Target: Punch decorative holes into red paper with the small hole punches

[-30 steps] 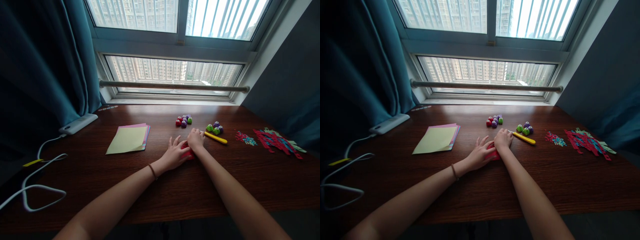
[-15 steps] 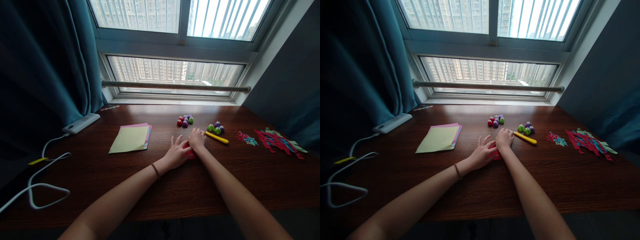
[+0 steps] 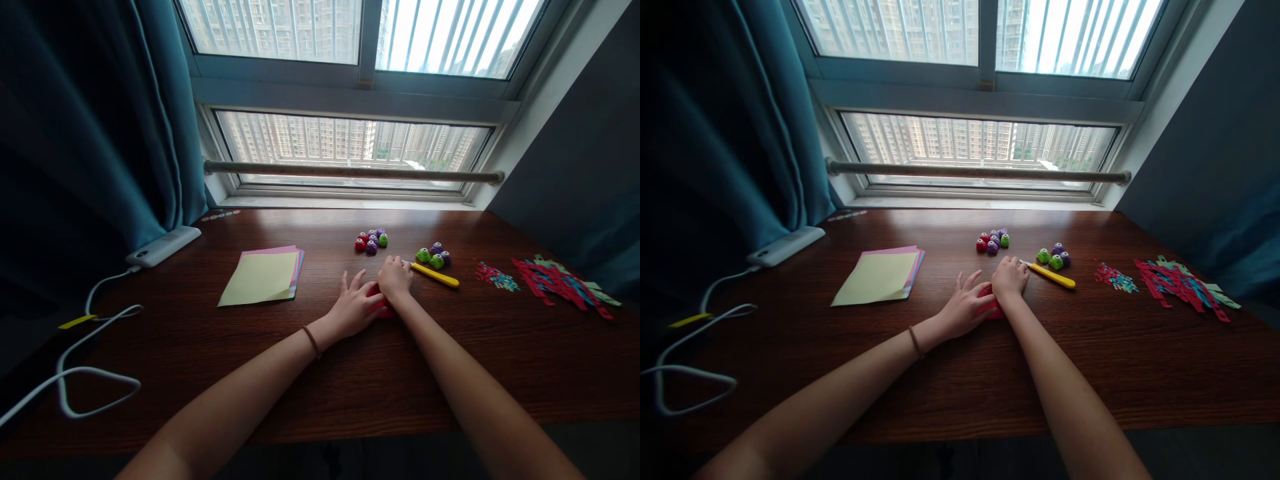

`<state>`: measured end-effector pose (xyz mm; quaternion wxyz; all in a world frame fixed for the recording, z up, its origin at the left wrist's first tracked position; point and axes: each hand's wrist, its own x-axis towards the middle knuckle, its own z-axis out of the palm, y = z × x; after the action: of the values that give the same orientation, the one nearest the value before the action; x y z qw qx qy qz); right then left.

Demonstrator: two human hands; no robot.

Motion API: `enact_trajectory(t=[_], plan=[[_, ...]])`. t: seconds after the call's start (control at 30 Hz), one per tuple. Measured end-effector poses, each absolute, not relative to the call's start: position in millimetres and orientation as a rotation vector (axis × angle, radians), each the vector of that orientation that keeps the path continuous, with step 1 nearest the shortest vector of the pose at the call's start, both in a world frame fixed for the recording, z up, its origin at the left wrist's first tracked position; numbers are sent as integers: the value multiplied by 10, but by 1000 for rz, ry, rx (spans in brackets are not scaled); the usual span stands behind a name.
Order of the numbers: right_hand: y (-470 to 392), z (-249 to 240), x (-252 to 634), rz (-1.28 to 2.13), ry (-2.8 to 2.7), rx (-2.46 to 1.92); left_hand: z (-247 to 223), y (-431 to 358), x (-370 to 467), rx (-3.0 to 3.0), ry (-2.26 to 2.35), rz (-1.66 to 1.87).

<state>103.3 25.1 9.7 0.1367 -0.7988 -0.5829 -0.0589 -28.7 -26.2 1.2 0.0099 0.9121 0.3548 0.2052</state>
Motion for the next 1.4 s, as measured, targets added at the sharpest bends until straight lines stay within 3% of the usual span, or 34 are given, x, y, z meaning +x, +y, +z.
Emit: enact_trajectory(t=[0.27,0.57,0.97,1.2,1.4], plan=[[232,196,1011,-92,-1711,-2334,37,-268,-308,2829,1075,607],[332,208,1135,227,-1632,-2212,52,-262,-297,2825,1064,511],[14,126,1870,968,-1762,-1278,49,-251,-306,2831,1068,455],[-169,223,1918,842,-2173,-1209,32,-235,-307,2828,1075,434],[-151,194,1871,729,-2208,-1201,49,-242,-298,2826,1086,419]])
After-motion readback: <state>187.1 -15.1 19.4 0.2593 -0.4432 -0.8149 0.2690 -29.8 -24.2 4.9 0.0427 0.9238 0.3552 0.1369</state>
